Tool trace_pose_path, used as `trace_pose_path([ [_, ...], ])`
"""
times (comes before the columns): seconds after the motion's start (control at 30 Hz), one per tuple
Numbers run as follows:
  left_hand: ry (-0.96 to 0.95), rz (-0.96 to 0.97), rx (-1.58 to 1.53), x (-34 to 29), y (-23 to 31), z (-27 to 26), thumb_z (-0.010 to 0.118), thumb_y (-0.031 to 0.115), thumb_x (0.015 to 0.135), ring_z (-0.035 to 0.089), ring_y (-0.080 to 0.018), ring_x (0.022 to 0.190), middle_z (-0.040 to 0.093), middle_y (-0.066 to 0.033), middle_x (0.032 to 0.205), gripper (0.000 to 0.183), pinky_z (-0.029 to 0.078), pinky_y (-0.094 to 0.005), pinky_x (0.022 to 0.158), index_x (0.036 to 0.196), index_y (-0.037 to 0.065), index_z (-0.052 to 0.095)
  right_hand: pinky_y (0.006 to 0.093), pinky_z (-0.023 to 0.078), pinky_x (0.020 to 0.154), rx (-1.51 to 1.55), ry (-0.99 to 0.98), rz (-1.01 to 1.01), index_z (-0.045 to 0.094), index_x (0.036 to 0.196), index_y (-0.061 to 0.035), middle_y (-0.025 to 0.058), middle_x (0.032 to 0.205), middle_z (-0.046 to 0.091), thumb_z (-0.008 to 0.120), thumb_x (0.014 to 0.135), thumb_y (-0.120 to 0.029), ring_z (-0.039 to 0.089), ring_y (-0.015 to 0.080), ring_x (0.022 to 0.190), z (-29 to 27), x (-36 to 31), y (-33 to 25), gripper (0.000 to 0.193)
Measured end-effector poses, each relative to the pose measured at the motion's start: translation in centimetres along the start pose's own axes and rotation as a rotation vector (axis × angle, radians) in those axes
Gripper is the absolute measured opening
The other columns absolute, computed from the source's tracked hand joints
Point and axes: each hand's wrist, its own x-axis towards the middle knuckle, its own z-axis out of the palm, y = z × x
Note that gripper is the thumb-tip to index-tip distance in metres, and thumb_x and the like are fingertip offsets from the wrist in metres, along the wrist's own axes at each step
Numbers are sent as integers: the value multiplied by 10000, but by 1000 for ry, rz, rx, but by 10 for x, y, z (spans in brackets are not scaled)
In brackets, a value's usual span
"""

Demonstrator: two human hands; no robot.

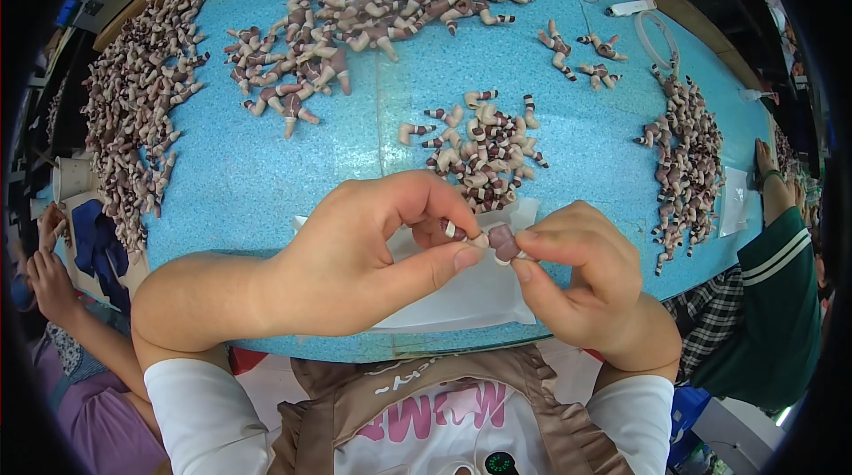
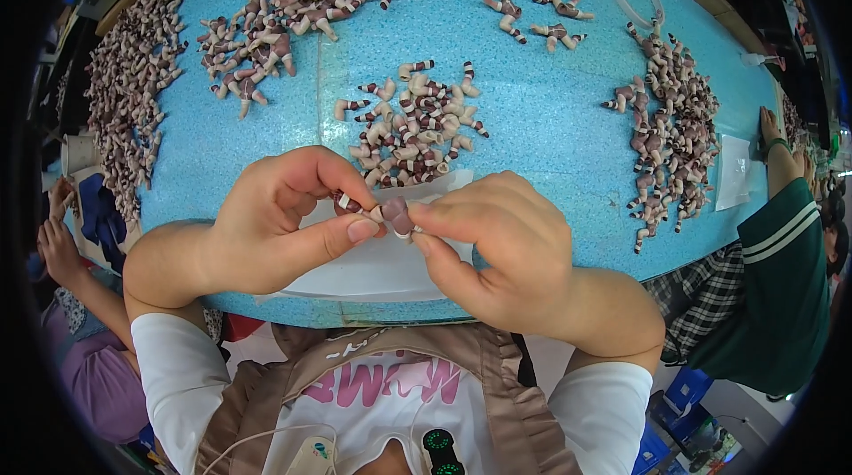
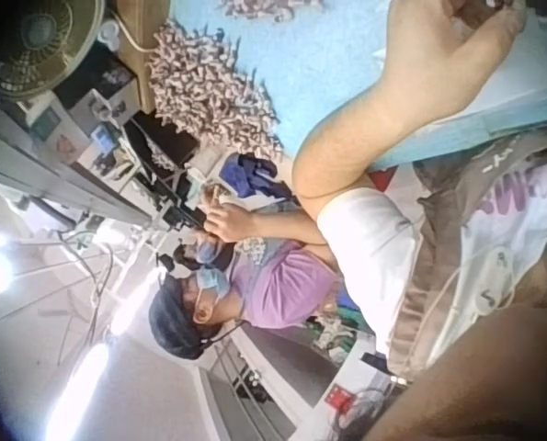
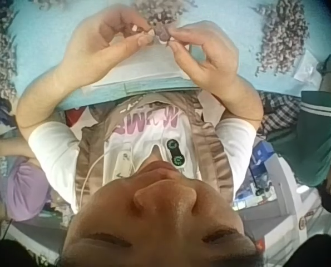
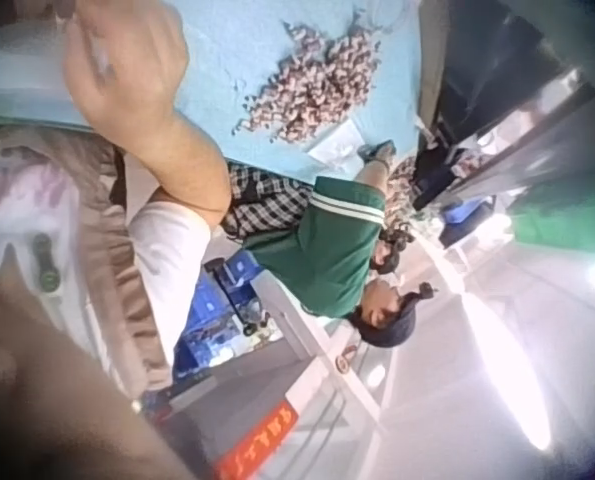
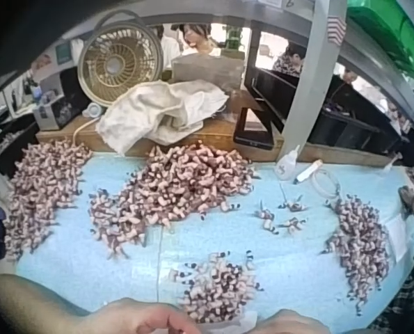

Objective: The person sorts and inspects small plastic components by hand on a workbench, placing them into a sorting tray.

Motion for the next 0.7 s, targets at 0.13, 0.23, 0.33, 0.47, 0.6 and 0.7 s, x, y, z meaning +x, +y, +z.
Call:
trace_pose_path([
  [0.13,79,144,17,4,-11,3,680,120,848,571,-106,696,621,-55,819,164,467,-261,620,945,8,611,309,478,570,-20,-16,-29,647,928,-5,114,847,686,726,697,20,642,245,671,2,-2,2,245],
  [0.23,13,196,203,3,2,-4,677,73,847,598,-128,775,636,-78,887,191,480,-274,682,999,-4,591,296,470,672,205,-61,111,608,998,5,112,880,670,668,767,38,619,196,756,0,-5,3,241],
  [0.33,-55,331,423,5,5,-9,688,38,839,614,-146,842,649,-102,951,247,490,-282,731,1048,-22,573,291,461,668,420,-113,401,616,1014,24,114,909,665,682,786,-8,606,188,769,-3,-1,-3,239],
  [0.47,46,323,317,4,-1,1,716,82,819,617,-179,812,638,-105,924,242,491,-290,717,1001,-11,587,284,453,667,297,-159,275,623,1057,53,116,924,649,694,816,-71,592,177,778,-4,1,-2,280],
  [0.6,26,365,360,7,0,-1,680,109,841,597,-236,768,614,-129,893,203,481,-327,686,959,-21,576,282,455,659,355,-83,192,625,1083,48,107,893,634,685,835,-95,587,176,768,-3,0,-3,292],
  [0.7,-51,671,717,9,-3,-1,627,120,863,561,-283,726,583,-143,859,177,458,-367,653,932,-27,557,287,452,636,322,-126,212,623,1072,57,113,869,621,663,855,-104,581,191,743,-2,2,-5,273],
])
